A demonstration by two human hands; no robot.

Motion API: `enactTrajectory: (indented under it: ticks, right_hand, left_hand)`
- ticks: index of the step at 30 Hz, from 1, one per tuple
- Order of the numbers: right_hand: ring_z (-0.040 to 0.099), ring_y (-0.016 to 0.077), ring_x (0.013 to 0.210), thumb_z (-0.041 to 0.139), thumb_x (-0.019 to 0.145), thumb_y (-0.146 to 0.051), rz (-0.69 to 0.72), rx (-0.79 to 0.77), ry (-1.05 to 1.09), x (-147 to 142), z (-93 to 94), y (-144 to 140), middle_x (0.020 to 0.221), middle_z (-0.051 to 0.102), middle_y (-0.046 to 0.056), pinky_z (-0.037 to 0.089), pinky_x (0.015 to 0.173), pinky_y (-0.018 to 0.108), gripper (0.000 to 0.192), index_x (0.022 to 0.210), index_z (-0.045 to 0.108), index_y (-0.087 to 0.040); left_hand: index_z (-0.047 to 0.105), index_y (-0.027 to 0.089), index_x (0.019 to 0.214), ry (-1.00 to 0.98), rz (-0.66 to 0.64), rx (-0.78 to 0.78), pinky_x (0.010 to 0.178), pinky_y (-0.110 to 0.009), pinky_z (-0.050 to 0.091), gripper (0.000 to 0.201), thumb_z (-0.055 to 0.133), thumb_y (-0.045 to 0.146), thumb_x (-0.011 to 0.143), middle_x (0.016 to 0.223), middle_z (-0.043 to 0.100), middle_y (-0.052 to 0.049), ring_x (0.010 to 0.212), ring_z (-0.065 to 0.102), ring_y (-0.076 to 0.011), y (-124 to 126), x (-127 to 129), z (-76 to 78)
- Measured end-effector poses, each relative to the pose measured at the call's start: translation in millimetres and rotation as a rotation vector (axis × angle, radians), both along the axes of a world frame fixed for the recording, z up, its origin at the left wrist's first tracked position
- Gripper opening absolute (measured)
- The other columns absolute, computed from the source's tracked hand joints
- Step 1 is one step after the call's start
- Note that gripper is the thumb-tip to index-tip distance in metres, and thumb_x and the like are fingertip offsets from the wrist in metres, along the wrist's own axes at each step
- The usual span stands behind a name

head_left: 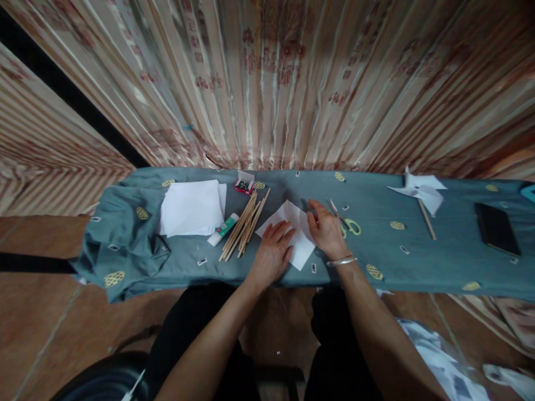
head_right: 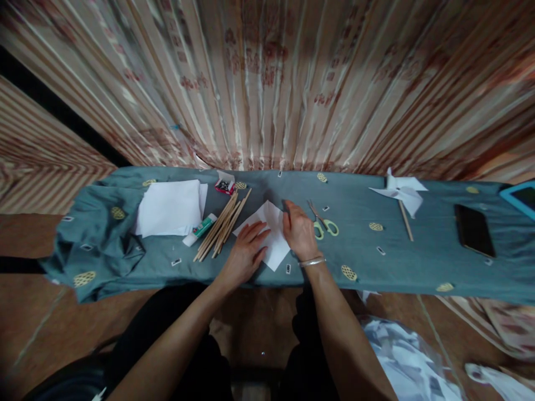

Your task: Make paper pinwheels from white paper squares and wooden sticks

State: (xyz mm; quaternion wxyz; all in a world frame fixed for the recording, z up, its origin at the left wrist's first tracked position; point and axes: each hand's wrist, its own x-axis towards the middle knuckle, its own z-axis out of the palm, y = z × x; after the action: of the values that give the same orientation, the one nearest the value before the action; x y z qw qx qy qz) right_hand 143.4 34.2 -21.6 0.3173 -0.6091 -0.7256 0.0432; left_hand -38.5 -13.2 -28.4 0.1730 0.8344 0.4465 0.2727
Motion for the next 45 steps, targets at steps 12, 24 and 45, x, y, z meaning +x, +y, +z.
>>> enactTrajectory:
  ticks: [12,24,45]
  right_hand:
    - [0.068,0.0281,0.105,0.04,0.093,-0.027,0.051,-0.011,-0.091,36,3.3,-33,0.116,0.071,0.018,0.053,0.093,0.044,0.038,0.118,0.063,-0.009]
    - [0.066,0.0289,0.106,0.04,0.094,-0.029,0.159,-0.043,-0.083,28,-0.4,-50,0.112,0.071,0.016,0.052,0.095,0.046,0.037,0.116,0.064,-0.011]
    - [0.069,0.0217,0.082,0.052,0.089,-0.041,0.197,-0.355,0.483,-12,15.1,-57,0.102,0.073,0.009,0.056,0.078,0.038,0.033,0.11,0.067,-0.02]
  left_hand:
    - [0.07,0.019,0.108,-0.287,0.517,0.056,0.095,-0.035,0.048,0.028,0.057,0.03,0.086,0.107,0.065,-0.007,0.106,0.06,-0.0216,8,-93,38.8]
    - [0.072,0.018,0.096,-0.185,0.535,0.035,0.092,-0.038,0.048,0.02,0.058,0.025,0.084,0.098,0.069,-0.007,0.098,0.061,-0.0228,22,-109,39.9]
    - [0.069,0.013,0.106,-1.178,0.389,-0.741,0.074,-0.03,0.051,0.051,0.078,0.041,0.064,0.086,0.074,-0.006,0.079,0.068,-0.0184,18,-64,48.0]
